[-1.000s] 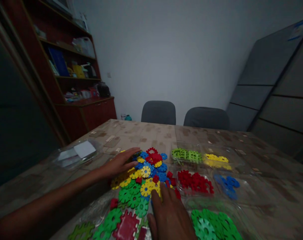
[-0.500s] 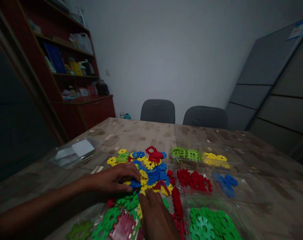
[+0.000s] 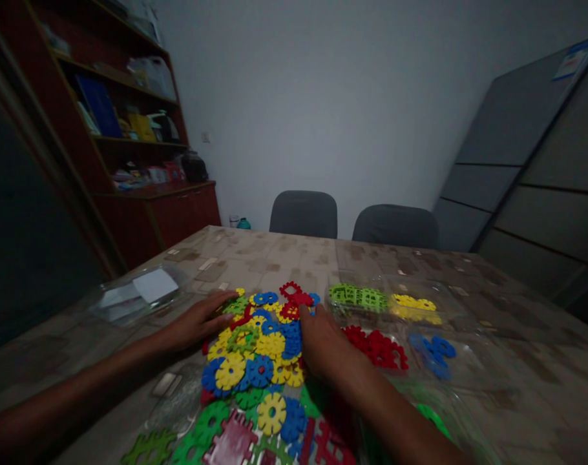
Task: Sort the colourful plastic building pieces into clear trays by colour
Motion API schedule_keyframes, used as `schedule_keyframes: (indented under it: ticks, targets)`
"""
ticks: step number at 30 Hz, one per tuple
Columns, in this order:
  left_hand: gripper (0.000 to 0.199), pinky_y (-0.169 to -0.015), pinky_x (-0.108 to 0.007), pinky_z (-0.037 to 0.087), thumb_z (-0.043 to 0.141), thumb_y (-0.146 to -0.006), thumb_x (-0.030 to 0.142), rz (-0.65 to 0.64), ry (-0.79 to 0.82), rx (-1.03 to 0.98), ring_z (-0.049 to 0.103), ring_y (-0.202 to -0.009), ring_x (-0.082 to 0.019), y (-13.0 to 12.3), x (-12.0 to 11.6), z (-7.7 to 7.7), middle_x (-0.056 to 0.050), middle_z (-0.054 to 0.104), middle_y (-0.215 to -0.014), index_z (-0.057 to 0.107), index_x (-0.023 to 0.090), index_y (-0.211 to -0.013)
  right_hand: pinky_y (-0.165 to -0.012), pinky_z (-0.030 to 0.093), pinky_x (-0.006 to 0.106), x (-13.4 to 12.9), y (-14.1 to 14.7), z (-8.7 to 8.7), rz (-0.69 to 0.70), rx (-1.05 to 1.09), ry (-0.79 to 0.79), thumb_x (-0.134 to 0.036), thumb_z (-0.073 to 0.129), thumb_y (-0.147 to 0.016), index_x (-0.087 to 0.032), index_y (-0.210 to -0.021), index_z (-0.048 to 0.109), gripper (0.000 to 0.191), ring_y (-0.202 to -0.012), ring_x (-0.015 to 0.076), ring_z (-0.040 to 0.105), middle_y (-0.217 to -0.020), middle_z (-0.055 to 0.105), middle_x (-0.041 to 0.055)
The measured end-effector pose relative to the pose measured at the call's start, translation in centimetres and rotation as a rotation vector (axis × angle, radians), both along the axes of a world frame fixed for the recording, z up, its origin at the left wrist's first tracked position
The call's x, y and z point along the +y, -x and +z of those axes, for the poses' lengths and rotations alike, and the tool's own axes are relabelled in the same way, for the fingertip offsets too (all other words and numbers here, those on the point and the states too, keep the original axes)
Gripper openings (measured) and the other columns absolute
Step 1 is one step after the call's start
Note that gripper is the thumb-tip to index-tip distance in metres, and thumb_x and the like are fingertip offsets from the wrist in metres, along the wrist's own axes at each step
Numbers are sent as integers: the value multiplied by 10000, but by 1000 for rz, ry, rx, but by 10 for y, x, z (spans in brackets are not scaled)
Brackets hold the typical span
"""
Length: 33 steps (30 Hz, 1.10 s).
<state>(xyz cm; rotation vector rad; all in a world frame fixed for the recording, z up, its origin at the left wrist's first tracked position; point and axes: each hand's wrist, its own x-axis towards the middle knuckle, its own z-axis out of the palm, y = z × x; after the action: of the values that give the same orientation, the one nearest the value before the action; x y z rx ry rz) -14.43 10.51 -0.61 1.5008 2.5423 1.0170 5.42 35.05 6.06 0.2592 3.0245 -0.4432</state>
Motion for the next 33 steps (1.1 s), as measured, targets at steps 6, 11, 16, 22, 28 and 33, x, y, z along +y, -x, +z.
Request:
schedule_keyframes:
  ticks: [6,11,16,22,28,33]
  targets:
    - [456,-1078,-399,474,571,-975,427,-168,-45,-227,610,-1263,-285,-34,1,7,-100,651,-1399,614,212,-1375,-974,485,366,-5,-4,-9,136,-46,131,-11,566,-808,-117,-1264,658,477,-1143,287,670,-1231,714,179]
    - [379,-1032,-397,501,591,-961,414,-167,-95,-322,643,-1205,-293,-64,-4,12,-82,706,-1312,690,229,-1276,-1012,480,386,-25,-49,-17,187,59,321,-82,552,-885,-242,-1305,641,458,-1196,252,633,-1344,670,94]
    - [326,-1108,-441,462,504,-1013,333,-100,-207,-270,635,-1247,-281,-82,-7,8,-65,701,-1344,730,263,-1238,-944,507,413,-36,-75,-27,119,124,389,-149,620,-896,-256,-1163,661,291,-1069,262,655,-1221,686,89]
    - [392,-1044,-514,540,491,-923,191,30,-391,-254,605,-1308,-323,-87,-9,12,-69,570,-1508,751,263,-1208,-1050,469,435,-51,-67,-23,133,62,261,-140,605,-927,-211,-1318,608,398,-1254,308,591,-1362,623,134]
    - [510,-1137,-514,464,452,-811,76,31,-379,-259,564,-1360,-303,-84,-11,11,-69,465,-1592,746,228,-1198,-862,551,435,-66,-61,-16,106,-47,39,-133,599,-921,-187,-1148,674,246,-1038,322,687,-1214,680,136]
    - [469,-1158,-530,424,452,-895,83,33,-325,11,476,-1432,-308,-82,-14,-2,-107,467,-1583,691,227,-1272,-722,531,310,-64,-60,-27,129,49,-21,-75,561,-929,-188,-1008,695,192,-882,261,736,-1021,756,87]
